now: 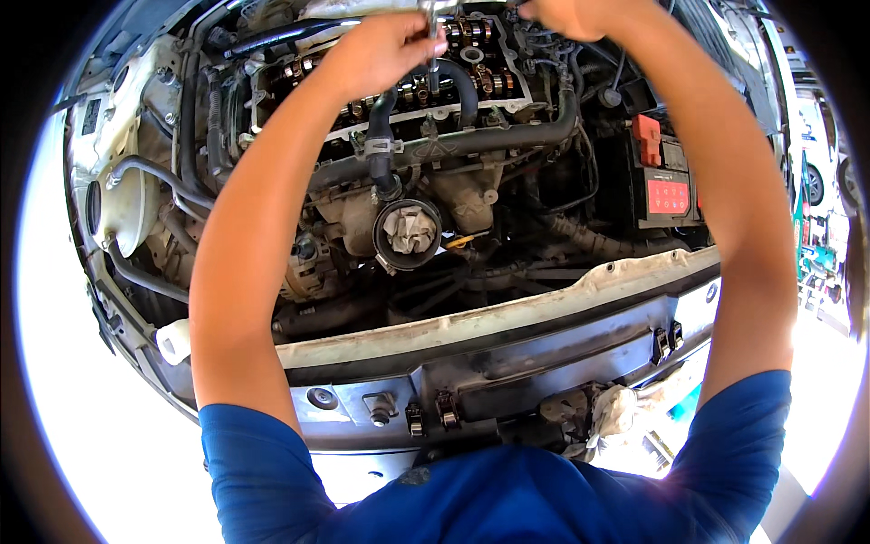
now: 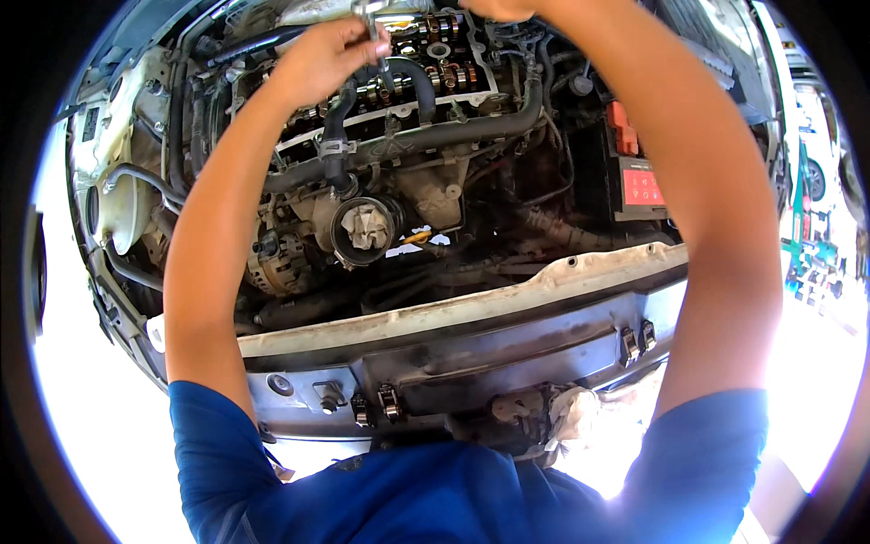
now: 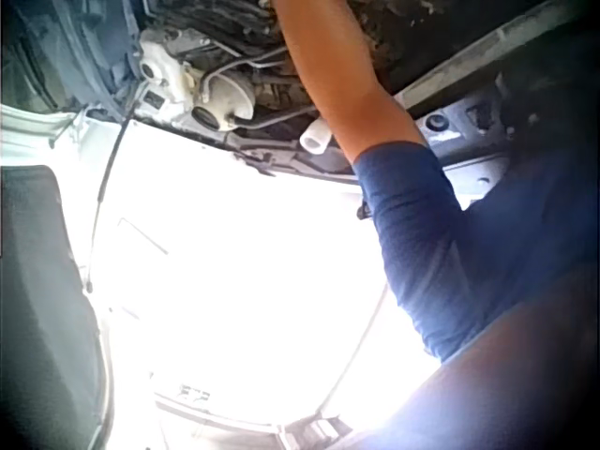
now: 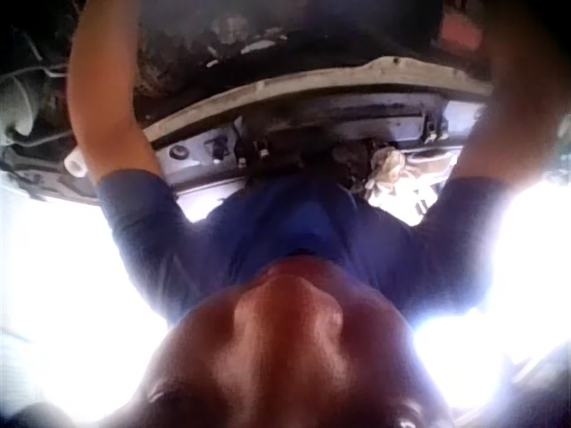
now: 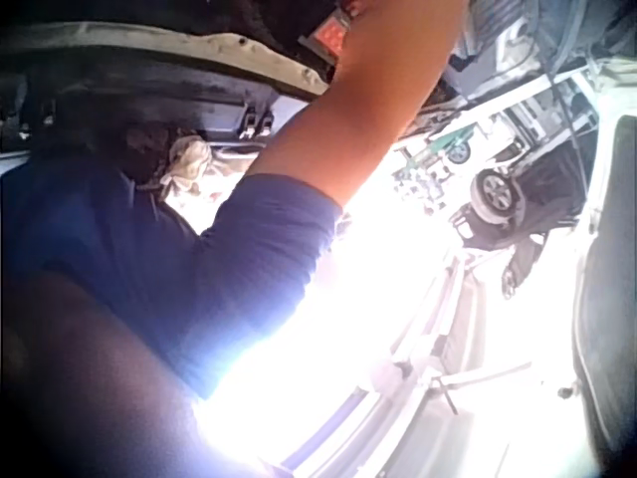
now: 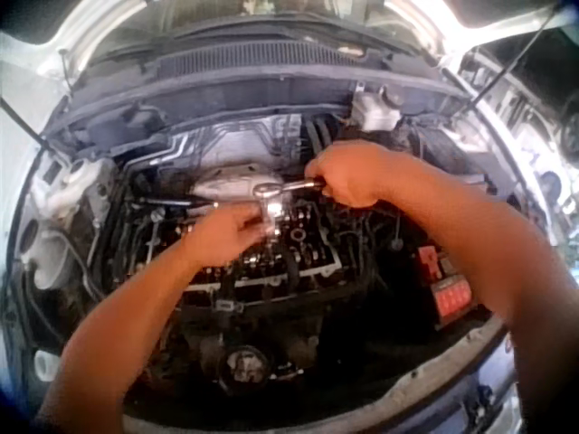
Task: The person manipulates small components on an engine block and uses a screwdriver and a socket wrench to work on the valvetrain of a car engine.
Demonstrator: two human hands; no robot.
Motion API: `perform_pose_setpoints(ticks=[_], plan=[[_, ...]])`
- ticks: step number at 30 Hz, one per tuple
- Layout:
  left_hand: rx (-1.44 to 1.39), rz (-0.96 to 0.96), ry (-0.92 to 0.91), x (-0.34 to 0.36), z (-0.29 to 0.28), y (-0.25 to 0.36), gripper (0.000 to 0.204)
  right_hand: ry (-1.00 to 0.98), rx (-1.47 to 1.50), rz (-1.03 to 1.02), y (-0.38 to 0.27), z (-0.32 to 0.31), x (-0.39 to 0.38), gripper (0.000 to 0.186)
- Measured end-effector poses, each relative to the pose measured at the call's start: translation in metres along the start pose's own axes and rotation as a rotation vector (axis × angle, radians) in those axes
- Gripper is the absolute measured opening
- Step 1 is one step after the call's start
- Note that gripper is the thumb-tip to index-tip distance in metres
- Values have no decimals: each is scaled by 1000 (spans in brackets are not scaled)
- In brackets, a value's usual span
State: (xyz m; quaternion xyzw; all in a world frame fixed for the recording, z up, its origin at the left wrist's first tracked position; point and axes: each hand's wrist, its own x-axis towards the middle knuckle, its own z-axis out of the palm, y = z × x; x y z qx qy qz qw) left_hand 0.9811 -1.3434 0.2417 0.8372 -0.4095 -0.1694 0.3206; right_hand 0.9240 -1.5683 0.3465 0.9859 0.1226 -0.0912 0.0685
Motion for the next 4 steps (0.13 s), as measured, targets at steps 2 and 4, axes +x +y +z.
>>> perform_pose_setpoints(ticks=[2,4], plan=[[10,-31,16,-8,11,-11,25,12,28,-27,-22,3,-12,21],[35,3,71,-6,19,-14,27,-106,-44,87,-27,18,-6,26]])
